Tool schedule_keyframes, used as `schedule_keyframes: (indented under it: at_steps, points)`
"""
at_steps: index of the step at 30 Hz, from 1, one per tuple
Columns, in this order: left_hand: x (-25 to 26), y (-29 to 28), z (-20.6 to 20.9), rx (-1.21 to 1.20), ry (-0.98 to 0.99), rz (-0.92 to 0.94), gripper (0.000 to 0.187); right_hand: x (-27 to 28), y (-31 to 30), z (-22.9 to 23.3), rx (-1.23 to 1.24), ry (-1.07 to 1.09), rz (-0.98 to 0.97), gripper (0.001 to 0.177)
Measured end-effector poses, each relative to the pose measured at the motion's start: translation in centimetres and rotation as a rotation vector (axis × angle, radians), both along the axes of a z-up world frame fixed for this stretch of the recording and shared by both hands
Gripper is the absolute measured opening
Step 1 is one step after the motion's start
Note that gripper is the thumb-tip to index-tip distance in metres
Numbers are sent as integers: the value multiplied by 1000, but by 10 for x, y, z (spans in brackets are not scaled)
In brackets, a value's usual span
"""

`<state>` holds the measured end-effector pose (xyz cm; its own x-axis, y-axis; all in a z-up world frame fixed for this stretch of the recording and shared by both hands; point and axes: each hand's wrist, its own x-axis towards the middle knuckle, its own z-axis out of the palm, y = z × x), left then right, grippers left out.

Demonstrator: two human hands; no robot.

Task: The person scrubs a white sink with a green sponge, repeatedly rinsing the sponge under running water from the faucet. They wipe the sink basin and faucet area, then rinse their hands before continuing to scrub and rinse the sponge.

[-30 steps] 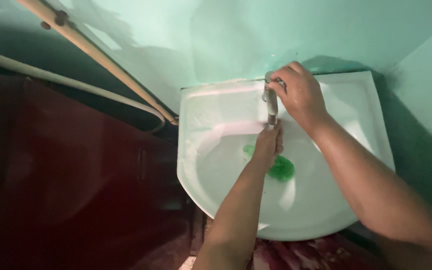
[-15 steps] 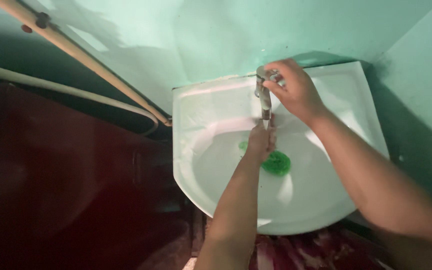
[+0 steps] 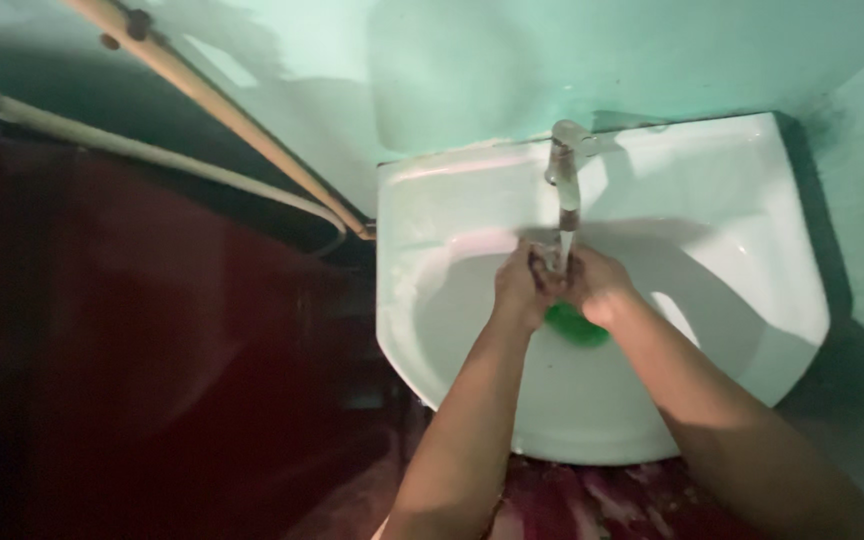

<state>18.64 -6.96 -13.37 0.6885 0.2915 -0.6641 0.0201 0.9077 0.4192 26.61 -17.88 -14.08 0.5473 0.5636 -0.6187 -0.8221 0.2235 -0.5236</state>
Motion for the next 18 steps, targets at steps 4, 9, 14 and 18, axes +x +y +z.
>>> schedule_keyframes:
  at_steps: [4, 9, 14, 18]
  points:
    - [-22, 22, -12, 113, 27, 117, 19, -2, 10, 2, 108, 274, -89, 22]
    - [-59, 40, 17, 343, 278, -35, 21, 5, 12, 1, 180, 212, 22, 21]
    - [-64, 31, 12, 342, 204, -208, 29, 25, -13, -14, 274, 271, 28, 19]
    - [-50, 15, -11, 287, -22, -224, 27, 64, -75, -6, 593, 245, -151, 18]
